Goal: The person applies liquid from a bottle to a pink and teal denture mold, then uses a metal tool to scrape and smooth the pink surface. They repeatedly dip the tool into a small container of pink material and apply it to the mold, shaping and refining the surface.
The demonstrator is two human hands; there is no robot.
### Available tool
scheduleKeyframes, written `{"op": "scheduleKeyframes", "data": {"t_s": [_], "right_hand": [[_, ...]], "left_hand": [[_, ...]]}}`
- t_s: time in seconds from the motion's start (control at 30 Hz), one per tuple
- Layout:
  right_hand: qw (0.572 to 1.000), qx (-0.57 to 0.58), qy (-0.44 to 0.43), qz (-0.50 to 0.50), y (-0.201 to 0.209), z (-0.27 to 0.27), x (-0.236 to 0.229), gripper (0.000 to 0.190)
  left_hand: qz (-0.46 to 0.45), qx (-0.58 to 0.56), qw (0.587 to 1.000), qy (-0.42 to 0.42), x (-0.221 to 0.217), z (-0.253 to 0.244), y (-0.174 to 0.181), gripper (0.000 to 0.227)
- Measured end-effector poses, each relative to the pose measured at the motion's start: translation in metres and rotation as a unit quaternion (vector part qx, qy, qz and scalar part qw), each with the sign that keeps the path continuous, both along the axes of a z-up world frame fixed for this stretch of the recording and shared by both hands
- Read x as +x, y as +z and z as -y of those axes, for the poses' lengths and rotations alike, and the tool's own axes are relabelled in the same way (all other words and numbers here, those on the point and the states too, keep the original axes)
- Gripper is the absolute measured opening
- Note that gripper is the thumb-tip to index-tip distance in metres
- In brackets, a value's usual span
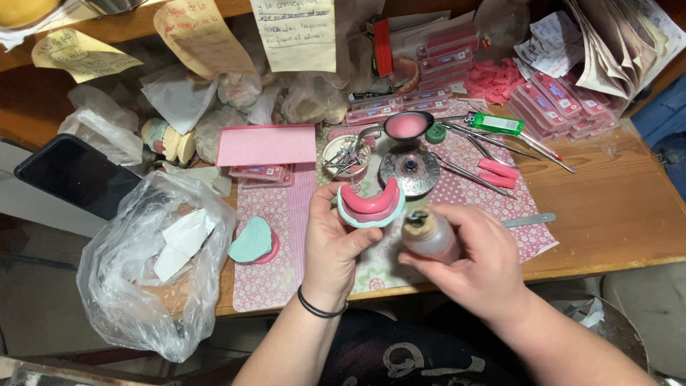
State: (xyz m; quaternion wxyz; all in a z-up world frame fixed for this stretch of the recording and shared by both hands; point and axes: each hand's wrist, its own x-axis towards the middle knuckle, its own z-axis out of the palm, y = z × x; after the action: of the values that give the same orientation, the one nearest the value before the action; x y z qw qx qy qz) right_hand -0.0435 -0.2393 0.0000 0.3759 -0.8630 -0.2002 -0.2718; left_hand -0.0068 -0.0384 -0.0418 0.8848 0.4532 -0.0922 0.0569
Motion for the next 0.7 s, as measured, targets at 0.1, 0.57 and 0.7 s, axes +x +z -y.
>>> {"op": "scheduleKeyframes", "data": {"t_s": [0.1, 0.57, 0.7], "right_hand": [[1.0, -0.004, 0.012, 0.008, 0.004, -0.005, 0.0, 0.066], [1.0, 0.019, 0.017, -0.01, 0.016, -0.003, 0.002, 0.06], [1.0, 0.011, 0.012, -0.018, 0.018, -0.002, 0.004, 0.059]], "left_hand": [[0.004, -0.01, 1.0, -0.005, 0.0, 0.0, -0.001, 0.085], [-0.014, -0.045, 0.998, -0.045, -0.002, 0.0, 0.006, 0.084], [-0.036, -0.049, 0.996, -0.06, -0.004, -0.002, 0.008, 0.087]]}}
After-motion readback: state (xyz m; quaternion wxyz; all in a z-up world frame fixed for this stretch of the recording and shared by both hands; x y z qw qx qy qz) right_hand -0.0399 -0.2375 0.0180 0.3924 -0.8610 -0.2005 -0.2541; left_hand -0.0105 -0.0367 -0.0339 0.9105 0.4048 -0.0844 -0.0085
